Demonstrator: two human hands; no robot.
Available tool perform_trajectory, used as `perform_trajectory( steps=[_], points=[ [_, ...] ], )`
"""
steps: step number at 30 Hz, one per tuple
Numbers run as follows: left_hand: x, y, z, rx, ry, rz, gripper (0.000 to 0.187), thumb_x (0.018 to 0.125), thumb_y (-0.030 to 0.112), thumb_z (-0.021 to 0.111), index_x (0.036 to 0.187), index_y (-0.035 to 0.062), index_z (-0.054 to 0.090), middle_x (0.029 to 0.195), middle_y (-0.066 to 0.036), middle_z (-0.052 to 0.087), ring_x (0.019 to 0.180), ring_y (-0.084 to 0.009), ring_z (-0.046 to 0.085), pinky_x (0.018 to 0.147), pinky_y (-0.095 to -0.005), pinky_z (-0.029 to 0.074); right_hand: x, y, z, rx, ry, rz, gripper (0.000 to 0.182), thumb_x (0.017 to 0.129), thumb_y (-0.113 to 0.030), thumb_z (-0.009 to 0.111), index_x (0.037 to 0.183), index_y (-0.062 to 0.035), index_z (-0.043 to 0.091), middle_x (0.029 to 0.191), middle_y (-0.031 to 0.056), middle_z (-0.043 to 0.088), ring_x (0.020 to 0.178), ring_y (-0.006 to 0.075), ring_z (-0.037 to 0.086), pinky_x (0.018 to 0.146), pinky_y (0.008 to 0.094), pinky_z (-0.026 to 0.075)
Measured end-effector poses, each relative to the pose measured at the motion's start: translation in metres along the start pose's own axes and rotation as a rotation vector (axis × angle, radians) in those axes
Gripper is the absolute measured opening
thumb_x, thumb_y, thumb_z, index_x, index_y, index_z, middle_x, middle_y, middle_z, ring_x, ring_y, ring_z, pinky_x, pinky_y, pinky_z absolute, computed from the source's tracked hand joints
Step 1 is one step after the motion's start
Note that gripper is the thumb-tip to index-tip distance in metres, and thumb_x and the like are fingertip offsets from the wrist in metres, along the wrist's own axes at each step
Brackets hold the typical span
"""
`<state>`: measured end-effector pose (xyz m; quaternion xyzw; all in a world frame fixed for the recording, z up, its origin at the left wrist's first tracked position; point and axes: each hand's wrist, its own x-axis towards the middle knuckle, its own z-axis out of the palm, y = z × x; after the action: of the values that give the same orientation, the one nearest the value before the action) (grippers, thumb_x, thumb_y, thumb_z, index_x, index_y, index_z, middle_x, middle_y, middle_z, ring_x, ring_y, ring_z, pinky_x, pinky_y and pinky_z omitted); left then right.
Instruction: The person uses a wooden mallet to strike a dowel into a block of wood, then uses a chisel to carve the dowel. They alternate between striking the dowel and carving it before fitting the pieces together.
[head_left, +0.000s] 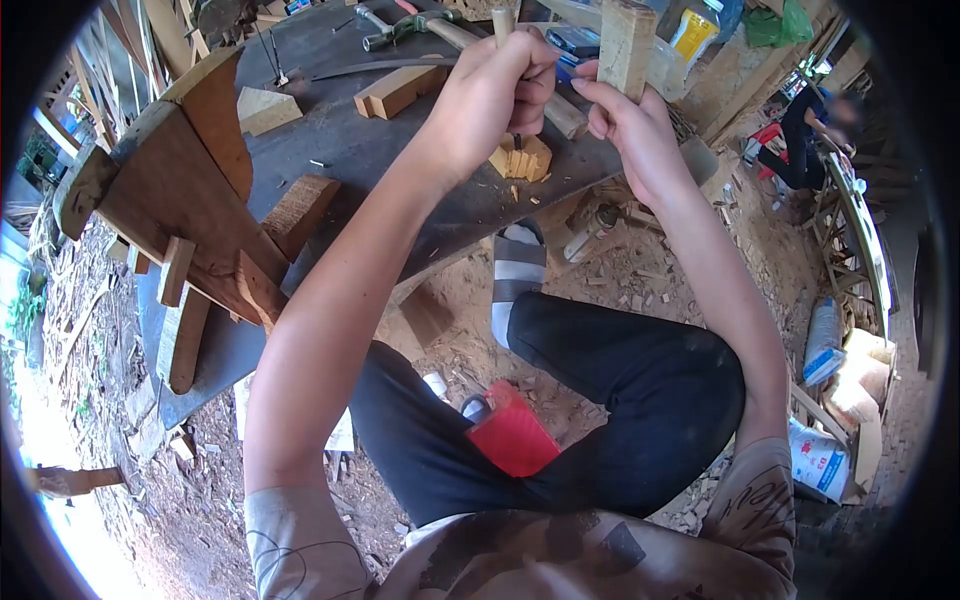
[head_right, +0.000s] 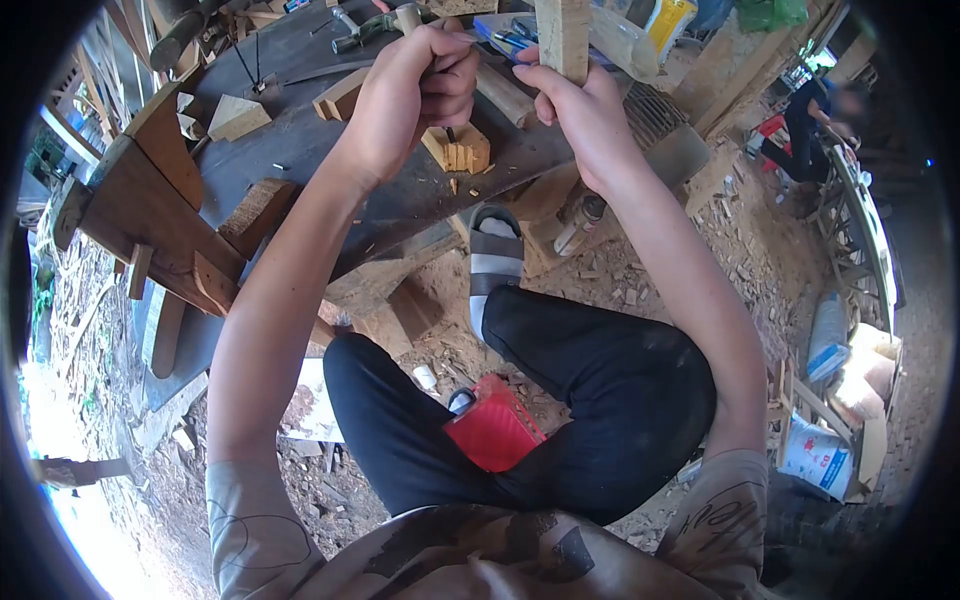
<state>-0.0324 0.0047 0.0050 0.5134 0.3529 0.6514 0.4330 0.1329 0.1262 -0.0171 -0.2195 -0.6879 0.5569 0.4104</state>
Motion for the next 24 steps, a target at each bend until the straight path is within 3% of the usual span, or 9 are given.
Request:
perform_trajectory(
  steps=[5, 8, 11, 15, 16, 17, 19, 21, 24],
  points=[
    [-0.004, -0.002, 0.002, 0.072, 0.009, 0.009, 0.032, 0.103, 0.028, 0.047, 0.076, 0.0131, 0.038, 0.067, 0.004, 0.033, 0.055, -0.0089, 0.029, 0.054, -0.028, 0.026, 0.006, -0.042, -0.001, -0.468, -0.028, -0.2, 0.029, 0.099, -0.026, 0.069, 0.116, -0.0027, 0.066, 0.084, -0.0021, 0.057, 0.065, 0.0067, 0.045, 0.065, 0.0262, 0.042],
    [-0.001, -0.005, 0.004, 0.101, 0.026, 0.019, 0.035, 0.103, 0.03, 0.049, 0.074, 0.0124, 0.042, 0.066, 0.004, 0.035, 0.057, -0.0086, 0.032, 0.054, -0.0275, 0.03, 0.018, -0.102, -0.001, -0.945, 0.076, -0.911, 0.025, 0.095, -0.022, 0.068, 0.109, -0.0023, 0.062, 0.086, 0.0029, 0.059, 0.08, 0.0157, 0.057, 0.075, 0.0295, 0.047],
    [0.004, -0.008, 0.005, 0.105, -0.017, 0.014, 0.035, 0.103, 0.03, 0.049, 0.073, 0.0122, 0.042, 0.066, 0.004, 0.036, 0.057, -0.0086, 0.032, 0.054, -0.0274, 0.031, 0.021, -0.16, -0.002, -0.898, 0.116, -0.989, 0.023, 0.096, -0.023, 0.067, 0.11, -0.0057, 0.062, 0.084, 0.0011, 0.059, 0.07, 0.0105, 0.053, 0.065, 0.0243, 0.043],
    [0.005, -0.007, 0.005, 0.128, -0.04, 0.027, 0.035, 0.103, 0.03, 0.049, 0.073, 0.0117, 0.043, 0.067, 0.004, 0.038, 0.057, -0.0089, 0.033, 0.055, -0.0274, 0.033, 0.019, -0.157, -0.008, -0.42, -0.121, -0.579, 0.027, 0.097, -0.027, 0.067, 0.113, -0.0053, 0.06, 0.082, -0.0004, 0.058, 0.061, 0.0066, 0.048, 0.056, 0.0247, 0.041],
    [0.005, -0.004, 0.006, 0.108, -0.018, 0.015, 0.035, 0.103, 0.03, 0.049, 0.074, 0.0117, 0.043, 0.067, 0.004, 0.038, 0.057, -0.009, 0.034, 0.055, -0.0274, 0.033, 0.017, -0.146, -0.007, -0.488, -0.234, -0.461, 0.029, 0.097, -0.027, 0.067, 0.114, -0.005, 0.06, 0.082, -0.0004, 0.058, 0.06, 0.0061, 0.048, 0.054, 0.0252, 0.041],
    [0.003, -0.002, 0.009, 0.087, 0.005, 0.0, 0.035, 0.103, 0.03, 0.049, 0.074, 0.0117, 0.043, 0.067, 0.004, 0.038, 0.057, -0.009, 0.034, 0.055, -0.0274, 0.034, 0.013, -0.138, -0.003, -0.842, -0.218, -0.306, 0.027, 0.097, -0.026, 0.068, 0.113, -0.005, 0.06, 0.083, 0.0005, 0.06, 0.061, 0.0079, 0.051, 0.056, 0.0263, 0.043],
    [0.002, -0.002, 0.01, 0.082, 0.01, -0.001, 0.034, 0.103, 0.03, 0.049, 0.075, 0.0118, 0.043, 0.068, 0.004, 0.039, 0.058, -0.0089, 0.034, 0.055, -0.0275, 0.034, 0.017, -0.145, -0.014, -1.25, -0.217, -0.738, 0.024, 0.096, -0.023, 0.069, 0.11, -0.005, 0.061, 0.084, 0.0013, 0.062, 0.064, 0.0102, 0.055, 0.058, 0.0273, 0.045],
    [0.002, -0.006, 0.008, 0.102, -0.007, 0.028, 0.034, 0.103, 0.03, 0.049, 0.075, 0.0119, 0.043, 0.068, 0.004, 0.039, 0.058, -0.0088, 0.034, 0.055, -0.0276, 0.033, 0.023, -0.148, -0.015, -1.176, -0.122, -0.903, 0.023, 0.096, -0.024, 0.069, 0.109, -0.0053, 0.062, 0.084, 0.0012, 0.062, 0.063, 0.0106, 0.056, 0.058, 0.027, 0.046],
    [0.002, -0.007, 0.007, 0.098, -0.013, 0.024, 0.034, 0.103, 0.031, 0.05, 0.075, 0.0119, 0.043, 0.068, 0.004, 0.038, 0.058, -0.0088, 0.033, 0.055, -0.0279, 0.033, 0.028, -0.159, -0.012, -0.533, 0.028, -0.702, 0.026, 0.1, -0.031, 0.065, 0.11, -0.0064, 0.065, 0.083, -0.0002, 0.062, 0.058, 0.0083, 0.05, 0.057, 0.0249, 0.042]
  ],
)
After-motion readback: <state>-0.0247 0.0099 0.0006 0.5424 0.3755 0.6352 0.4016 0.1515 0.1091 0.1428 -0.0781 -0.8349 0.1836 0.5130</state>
